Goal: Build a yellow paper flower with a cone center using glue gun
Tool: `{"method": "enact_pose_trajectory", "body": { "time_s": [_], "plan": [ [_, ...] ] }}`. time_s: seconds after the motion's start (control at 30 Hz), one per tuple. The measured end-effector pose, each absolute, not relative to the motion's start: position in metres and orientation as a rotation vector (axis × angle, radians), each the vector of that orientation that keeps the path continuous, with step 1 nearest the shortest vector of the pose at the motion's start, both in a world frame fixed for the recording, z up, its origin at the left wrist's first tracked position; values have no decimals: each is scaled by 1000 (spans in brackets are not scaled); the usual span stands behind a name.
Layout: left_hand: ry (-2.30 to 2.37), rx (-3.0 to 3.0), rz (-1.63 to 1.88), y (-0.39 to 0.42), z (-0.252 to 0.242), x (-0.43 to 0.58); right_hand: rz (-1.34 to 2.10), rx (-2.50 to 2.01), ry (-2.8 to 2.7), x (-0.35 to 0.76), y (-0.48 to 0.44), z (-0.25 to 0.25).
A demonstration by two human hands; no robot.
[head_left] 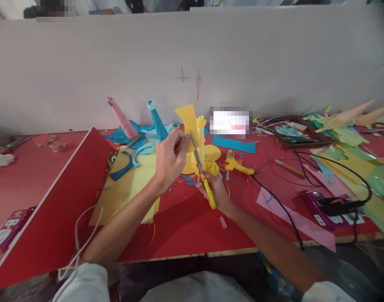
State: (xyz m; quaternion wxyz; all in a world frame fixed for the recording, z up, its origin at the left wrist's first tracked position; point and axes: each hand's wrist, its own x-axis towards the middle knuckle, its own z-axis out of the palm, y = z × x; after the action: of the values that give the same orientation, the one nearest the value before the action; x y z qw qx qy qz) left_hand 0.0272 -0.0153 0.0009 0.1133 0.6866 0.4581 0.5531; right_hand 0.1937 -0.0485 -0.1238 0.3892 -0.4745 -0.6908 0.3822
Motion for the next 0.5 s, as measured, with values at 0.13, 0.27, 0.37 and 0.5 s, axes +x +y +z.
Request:
{"method": "enact_pose_trajectory", "body": {
  "time_s": [0.13,0.27,0.37,0.5],
  "plan": [
    [1332,2012,1607,-16,-1,28,1081,-1126,-1716,192,-54,-111],
    [1300,2041,1569,-16,-3,30,1076,-1119,-1686,191,-57,-107],
    [1303,2038,1553,-17,-3,31,1084,-1148,-1683,192,-56,-111],
    [1290,2021,1557,-18,-1,32,1070,-1177,-1668,192,-55,-122]
  ]
}}
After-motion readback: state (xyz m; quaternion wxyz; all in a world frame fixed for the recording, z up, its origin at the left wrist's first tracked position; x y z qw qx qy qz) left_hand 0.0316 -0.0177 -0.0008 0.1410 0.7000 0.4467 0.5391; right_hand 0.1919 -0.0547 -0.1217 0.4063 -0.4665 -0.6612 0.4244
